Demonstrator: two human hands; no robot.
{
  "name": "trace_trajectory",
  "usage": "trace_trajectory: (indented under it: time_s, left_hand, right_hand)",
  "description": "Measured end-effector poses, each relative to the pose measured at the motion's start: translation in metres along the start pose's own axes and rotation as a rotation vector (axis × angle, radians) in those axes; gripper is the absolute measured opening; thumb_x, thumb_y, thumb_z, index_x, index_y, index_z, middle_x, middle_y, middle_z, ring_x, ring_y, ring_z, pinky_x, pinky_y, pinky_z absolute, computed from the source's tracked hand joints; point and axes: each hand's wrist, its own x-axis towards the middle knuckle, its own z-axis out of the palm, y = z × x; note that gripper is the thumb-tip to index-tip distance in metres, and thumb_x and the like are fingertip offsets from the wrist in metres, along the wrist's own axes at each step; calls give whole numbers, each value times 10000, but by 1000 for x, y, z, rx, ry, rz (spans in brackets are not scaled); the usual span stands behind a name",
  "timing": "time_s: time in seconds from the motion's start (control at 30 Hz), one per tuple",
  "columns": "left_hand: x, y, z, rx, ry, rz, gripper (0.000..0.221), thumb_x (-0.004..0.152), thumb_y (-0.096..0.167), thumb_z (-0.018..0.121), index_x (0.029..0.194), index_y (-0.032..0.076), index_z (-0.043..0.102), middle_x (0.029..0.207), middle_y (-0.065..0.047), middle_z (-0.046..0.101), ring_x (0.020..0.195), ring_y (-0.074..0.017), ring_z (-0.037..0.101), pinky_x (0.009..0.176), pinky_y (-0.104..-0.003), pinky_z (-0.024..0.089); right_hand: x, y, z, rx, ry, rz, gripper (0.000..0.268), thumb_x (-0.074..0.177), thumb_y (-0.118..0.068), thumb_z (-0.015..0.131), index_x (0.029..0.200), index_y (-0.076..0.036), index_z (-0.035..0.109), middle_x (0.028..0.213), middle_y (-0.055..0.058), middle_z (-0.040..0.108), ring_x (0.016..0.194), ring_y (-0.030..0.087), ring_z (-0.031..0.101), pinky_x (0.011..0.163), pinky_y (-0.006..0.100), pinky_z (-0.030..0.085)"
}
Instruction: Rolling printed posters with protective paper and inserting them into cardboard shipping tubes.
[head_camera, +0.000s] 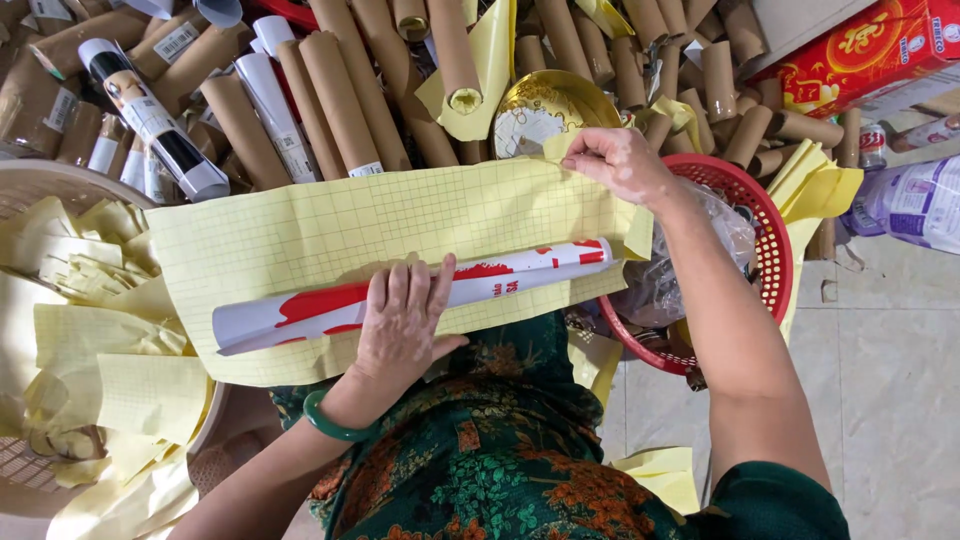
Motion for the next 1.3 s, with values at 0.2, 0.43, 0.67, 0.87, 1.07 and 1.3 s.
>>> trace_trajectory:
  time_s: [0.2,0.43,0.67,0.87,1.07,1.3]
  left_hand:
    - [-10,3,-5,145,-204,23,998,777,446,672,1572,29,237,1320,-176,454,1179,-353,476,1065,-507,384]
    - [-3,-2,-10,37,-163,-31,741,901,219,613,1559,-10,361,1190,-143,517,1062,-307,508,989,-454,431]
    - [1,5,-12,29,-89,-107,727,842,182,613,1499,-54,413,1181,-143,550,1065,-300,535,999,-430,444]
    - [-2,10,-13,-21,-20,-181,732,898,193,633,1508,-117,370,1287,-178,547,1195,-317,539,1092,-439,421]
    - [7,17,-13,-466,28,-114,984,888,426,728,1519,-172,267,1399,-298,494,1291,-432,487,1147,-507,362]
    - [-23,-39,-3,-467,434,-253,540,969,157,679,1464,18,512,1492,-176,532,1430,-326,474,1246,-462,375]
  right_hand:
    - [1,22,2,73,-4,-14,139,959,-151,746,1008,-22,726,877,51,750,803,95,665,735,259,545]
    - [-27,-37,-3,-568,346,-369,366,932,-332,789,1129,-41,687,1144,127,663,1101,265,656,997,396,591]
    - [-93,-149,82,-426,-12,-808,392,745,-319,786,998,-44,667,1267,162,623,1203,318,575,1018,455,518]
    - [-99,-127,103,-539,105,-860,102,853,-128,661,922,-53,670,1297,98,620,1245,280,563,1048,438,518]
    - [-105,-114,81,-585,53,-793,175,783,-98,652,938,-40,707,1270,91,646,1222,267,570,1008,425,518]
    - [-107,-121,81,-618,99,-776,129,789,-63,670,910,-31,703,1275,99,666,1212,277,588,992,415,526]
